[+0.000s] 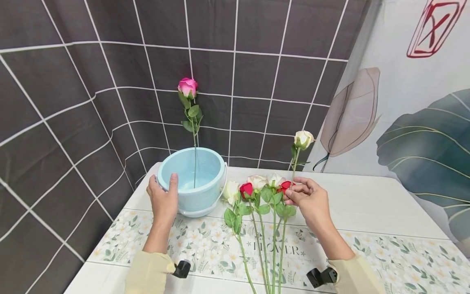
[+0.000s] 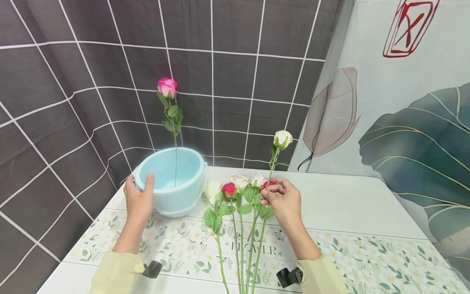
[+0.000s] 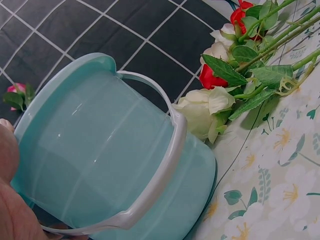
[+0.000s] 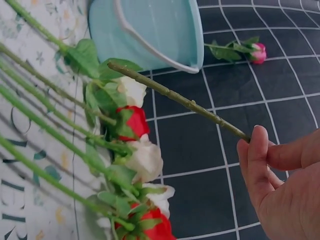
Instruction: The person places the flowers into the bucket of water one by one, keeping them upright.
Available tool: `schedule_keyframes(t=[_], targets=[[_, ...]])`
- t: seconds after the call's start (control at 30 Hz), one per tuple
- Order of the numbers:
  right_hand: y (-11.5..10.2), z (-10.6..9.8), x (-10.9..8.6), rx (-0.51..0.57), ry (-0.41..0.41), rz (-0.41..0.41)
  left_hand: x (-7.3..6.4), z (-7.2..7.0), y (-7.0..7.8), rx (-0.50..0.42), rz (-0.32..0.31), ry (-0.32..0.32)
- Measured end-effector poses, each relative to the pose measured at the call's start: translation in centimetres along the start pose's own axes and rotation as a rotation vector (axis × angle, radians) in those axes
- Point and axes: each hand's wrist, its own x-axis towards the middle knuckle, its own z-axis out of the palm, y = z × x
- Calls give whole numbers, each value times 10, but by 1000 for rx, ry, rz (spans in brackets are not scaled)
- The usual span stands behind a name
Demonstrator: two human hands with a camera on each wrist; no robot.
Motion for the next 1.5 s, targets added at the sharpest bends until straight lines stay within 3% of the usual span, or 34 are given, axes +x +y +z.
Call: schedule_keyframes(t=[1.5], targets=[[-54, 82, 38, 186, -40, -215, 0, 0, 0, -1, -13, -18]])
